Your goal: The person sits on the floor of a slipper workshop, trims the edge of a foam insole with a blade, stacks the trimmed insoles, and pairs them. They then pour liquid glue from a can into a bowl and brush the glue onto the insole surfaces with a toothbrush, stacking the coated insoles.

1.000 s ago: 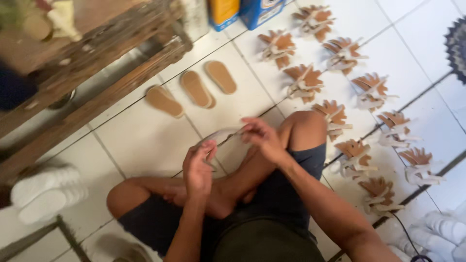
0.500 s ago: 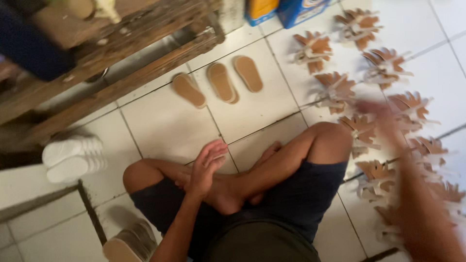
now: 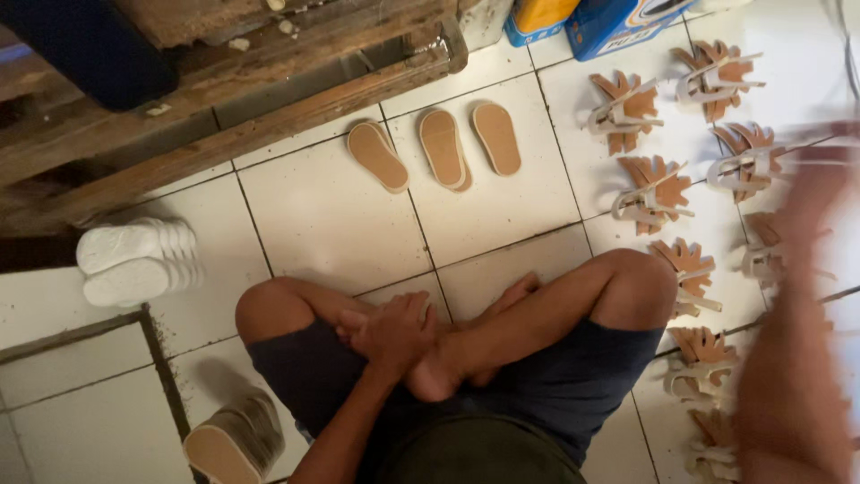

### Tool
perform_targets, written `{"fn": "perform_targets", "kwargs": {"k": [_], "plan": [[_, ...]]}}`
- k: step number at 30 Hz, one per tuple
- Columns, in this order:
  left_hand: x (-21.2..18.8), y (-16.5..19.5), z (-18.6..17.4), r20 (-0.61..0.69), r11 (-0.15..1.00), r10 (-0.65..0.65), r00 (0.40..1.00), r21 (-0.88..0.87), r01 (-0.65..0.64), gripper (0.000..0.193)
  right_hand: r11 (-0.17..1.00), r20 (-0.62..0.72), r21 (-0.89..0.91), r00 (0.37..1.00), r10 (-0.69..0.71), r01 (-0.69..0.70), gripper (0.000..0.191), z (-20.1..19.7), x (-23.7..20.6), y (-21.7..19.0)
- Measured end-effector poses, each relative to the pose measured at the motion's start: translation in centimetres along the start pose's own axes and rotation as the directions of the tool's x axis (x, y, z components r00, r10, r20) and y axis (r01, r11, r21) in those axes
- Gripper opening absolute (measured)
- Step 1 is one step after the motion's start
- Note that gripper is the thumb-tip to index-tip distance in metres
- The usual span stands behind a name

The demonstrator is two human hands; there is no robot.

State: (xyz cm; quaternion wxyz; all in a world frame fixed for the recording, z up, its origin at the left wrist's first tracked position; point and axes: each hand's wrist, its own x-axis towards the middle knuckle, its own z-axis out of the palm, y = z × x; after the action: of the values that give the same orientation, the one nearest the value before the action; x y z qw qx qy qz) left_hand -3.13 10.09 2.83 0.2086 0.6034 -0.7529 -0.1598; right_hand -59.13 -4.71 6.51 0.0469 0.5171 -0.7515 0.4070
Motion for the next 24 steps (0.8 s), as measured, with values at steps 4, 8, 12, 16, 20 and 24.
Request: {"fn": "perform_targets", "kwargs": {"k": [4,8,12,16,20,24], "plan": [[0.7,0.2,-0.5,0.084,0.999,-0.024,0.996,-0.019,0.026,0.03,0.959,0.479,0.276,0.874,-0.079,-0.065,0.071,11.5,-8.1,-10.2],[1.0,0.4,-0.7,0.168,0.997,-0.075,0.983,0.024,0.072,0.029,0.989,0.622,0.096,0.77,-0.146,0.111,0.082,18.2,-12.6,-19.7],[1.1,0.5,-0.8,0.092,0.996,-0.082,0.992,-0.031,0.085,0.029,0.999,0.559,0.011,0.828,-0.046,0.048,0.066,20.5,-14.2,-22.2],[1.5,0.4,-0.7,0.055,0.998,-0.02,0.998,-0.058,0.023,0.027,1.0,0.57,0.011,0.822,-0.014,0.009,0.06,21.7,-12.7,-22.9],[2.0,0.2,-0.8,0.298,0.994,-0.079,0.951,-0.043,0.096,0.028,0.989,0.509,-0.075,0.858,-0.069,0.124,0.067,22.0,-12.3,-24.4],[2.0,0.3,-1.0,0.133,0.991,-0.067,0.989,-0.104,0.081,0.026,0.968,0.484,0.219,0.848,-0.215,0.121,0.071,21.0,-17.2,-26.0]]}}
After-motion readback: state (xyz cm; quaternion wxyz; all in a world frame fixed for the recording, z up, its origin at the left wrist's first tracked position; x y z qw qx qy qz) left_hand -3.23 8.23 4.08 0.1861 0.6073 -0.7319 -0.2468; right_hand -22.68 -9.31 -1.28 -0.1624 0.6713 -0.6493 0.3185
